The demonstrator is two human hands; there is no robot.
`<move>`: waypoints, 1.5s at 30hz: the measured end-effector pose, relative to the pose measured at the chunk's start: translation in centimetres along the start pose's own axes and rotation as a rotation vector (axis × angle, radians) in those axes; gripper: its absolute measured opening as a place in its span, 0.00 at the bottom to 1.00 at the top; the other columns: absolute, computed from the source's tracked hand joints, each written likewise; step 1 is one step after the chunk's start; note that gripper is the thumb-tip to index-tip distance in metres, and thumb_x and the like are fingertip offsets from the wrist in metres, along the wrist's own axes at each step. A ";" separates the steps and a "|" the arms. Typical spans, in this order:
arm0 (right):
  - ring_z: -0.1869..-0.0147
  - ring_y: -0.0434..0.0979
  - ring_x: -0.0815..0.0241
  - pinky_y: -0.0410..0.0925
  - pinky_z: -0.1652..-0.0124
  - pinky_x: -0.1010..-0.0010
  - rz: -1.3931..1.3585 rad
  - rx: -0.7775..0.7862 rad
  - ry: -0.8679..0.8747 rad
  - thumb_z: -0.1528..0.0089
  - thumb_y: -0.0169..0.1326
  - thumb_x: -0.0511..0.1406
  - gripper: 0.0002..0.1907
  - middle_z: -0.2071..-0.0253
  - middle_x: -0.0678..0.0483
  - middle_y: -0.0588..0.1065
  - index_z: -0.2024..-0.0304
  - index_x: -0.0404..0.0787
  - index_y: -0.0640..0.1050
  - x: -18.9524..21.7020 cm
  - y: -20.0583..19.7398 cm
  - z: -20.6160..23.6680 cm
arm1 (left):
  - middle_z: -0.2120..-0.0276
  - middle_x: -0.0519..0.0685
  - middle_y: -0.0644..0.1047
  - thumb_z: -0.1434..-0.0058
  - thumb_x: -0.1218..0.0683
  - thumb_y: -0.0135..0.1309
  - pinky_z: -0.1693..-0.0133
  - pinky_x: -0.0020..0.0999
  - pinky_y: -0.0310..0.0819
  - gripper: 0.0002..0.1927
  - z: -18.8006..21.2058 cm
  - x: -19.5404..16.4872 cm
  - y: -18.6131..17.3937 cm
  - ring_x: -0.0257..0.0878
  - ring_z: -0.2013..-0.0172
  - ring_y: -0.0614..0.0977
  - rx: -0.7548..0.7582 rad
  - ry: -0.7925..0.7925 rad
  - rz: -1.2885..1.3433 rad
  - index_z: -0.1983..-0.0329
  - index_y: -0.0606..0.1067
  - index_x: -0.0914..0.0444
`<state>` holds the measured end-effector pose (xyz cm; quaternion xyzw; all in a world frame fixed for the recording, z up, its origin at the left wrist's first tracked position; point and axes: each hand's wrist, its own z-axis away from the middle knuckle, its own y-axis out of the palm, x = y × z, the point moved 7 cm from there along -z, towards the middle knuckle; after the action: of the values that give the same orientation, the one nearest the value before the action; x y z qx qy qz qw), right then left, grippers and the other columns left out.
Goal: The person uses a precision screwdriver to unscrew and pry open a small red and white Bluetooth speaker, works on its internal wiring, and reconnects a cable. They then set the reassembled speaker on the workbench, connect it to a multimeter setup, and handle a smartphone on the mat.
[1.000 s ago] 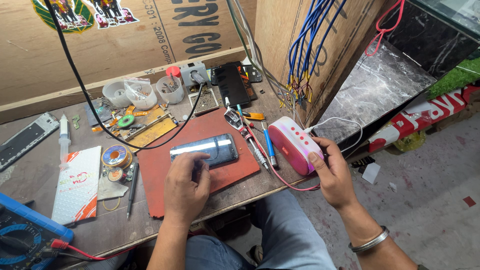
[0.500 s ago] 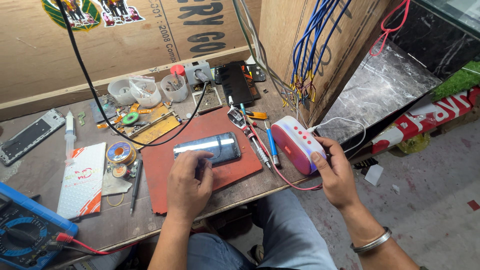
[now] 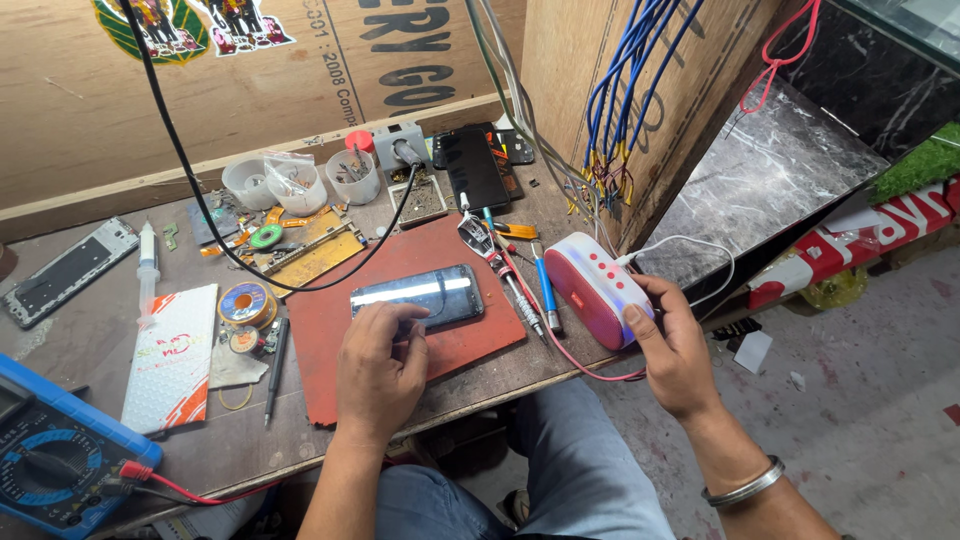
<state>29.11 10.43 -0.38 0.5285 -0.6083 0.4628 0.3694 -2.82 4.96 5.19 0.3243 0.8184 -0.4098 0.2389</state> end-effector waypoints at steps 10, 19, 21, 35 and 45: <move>0.44 0.79 0.59 0.71 0.46 0.69 0.304 -0.098 -0.014 0.47 0.68 0.36 0.35 0.46 0.48 0.77 0.39 0.35 0.70 1.8 0.6 0.8 | 0.65 0.50 0.78 0.42 0.64 0.56 0.59 0.39 0.75 0.07 1.1 -0.7 -1.4 0.46 0.61 0.80 -0.126 0.157 -0.020 0.61 0.76 0.63; 0.37 0.74 0.62 0.69 0.35 0.71 -0.178 -0.354 -0.358 0.36 0.63 0.35 0.31 0.41 0.49 0.71 0.36 0.32 0.65 -0.9 -7.4 2.4 | 0.66 0.50 0.78 0.41 0.64 0.56 0.68 0.30 0.75 0.07 1.3 1.2 -1.3 0.39 0.66 0.82 -0.142 -0.002 0.105 0.60 0.77 0.64; 0.37 0.73 0.63 0.69 0.35 0.71 -0.204 -0.396 -0.335 0.34 0.63 0.34 0.29 0.40 0.50 0.71 0.36 0.31 0.66 -1.5 -10.1 0.2 | 0.66 0.49 0.78 0.41 0.64 0.56 0.69 0.29 0.75 0.07 1.4 1.6 -1.3 0.38 0.65 0.83 -0.140 -0.019 0.134 0.60 0.77 0.64; 0.33 0.74 0.60 0.70 0.34 0.70 0.064 -0.221 -0.220 0.33 0.68 0.28 0.31 0.35 0.49 0.71 0.35 0.33 0.64 -3.2 -9.3 -12.4 | 0.59 0.46 0.75 0.34 0.61 0.55 0.52 0.30 0.73 0.15 8.9 6.7 -9.5 0.33 0.58 0.77 -0.478 -0.360 0.271 0.45 0.71 0.65; 0.35 0.70 0.57 0.66 0.35 0.65 0.157 -0.309 -0.140 0.33 0.59 0.39 0.30 0.39 0.51 0.68 0.34 0.32 0.65 -4.8 -10.7 -10.9 | 0.49 0.54 0.72 0.52 0.46 0.69 0.40 0.51 0.63 0.38 22.4 6.0 -16.6 0.53 0.44 0.71 -0.387 -0.744 -0.772 0.39 0.70 0.61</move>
<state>40.07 22.10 0.20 0.4471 -0.7358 0.3534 0.3657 -16.17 -19.09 -2.49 -0.2143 0.7984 -0.3968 0.3990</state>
